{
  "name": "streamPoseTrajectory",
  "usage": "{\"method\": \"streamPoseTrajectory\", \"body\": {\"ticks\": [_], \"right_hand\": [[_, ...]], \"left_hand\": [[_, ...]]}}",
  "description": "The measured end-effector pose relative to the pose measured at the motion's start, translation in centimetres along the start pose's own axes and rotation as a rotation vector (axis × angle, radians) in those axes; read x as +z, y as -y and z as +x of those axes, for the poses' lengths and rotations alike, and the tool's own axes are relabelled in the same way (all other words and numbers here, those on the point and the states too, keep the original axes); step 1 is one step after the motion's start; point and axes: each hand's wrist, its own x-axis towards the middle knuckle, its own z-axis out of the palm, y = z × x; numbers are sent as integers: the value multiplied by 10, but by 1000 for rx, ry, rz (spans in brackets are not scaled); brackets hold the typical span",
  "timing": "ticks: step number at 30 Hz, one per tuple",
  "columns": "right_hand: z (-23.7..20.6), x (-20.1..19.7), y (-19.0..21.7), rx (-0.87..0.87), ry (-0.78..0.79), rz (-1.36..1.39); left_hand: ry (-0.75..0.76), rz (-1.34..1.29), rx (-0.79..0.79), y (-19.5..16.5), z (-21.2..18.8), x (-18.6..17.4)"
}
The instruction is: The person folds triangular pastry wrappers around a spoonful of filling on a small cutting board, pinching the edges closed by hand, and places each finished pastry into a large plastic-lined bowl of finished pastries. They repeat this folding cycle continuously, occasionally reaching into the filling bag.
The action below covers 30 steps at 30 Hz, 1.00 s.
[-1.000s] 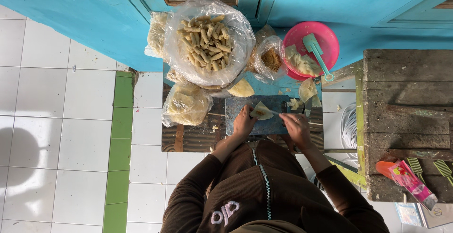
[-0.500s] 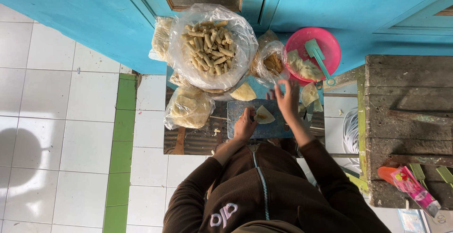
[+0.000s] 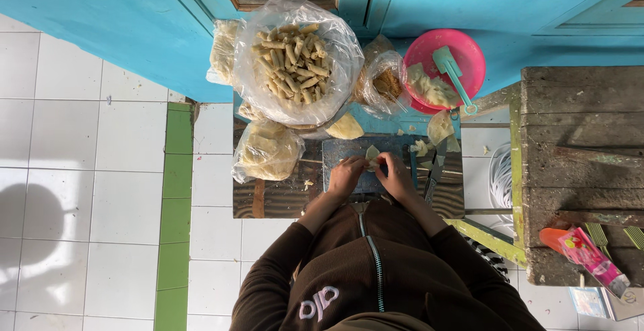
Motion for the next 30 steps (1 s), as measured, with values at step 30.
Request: {"method": "streamPoseTrajectory", "body": {"ticks": [30], "right_hand": [[15, 7, -7, -12, -132, -41]], "left_hand": [[-119, 144, -149, 4, 23, 12]]}}
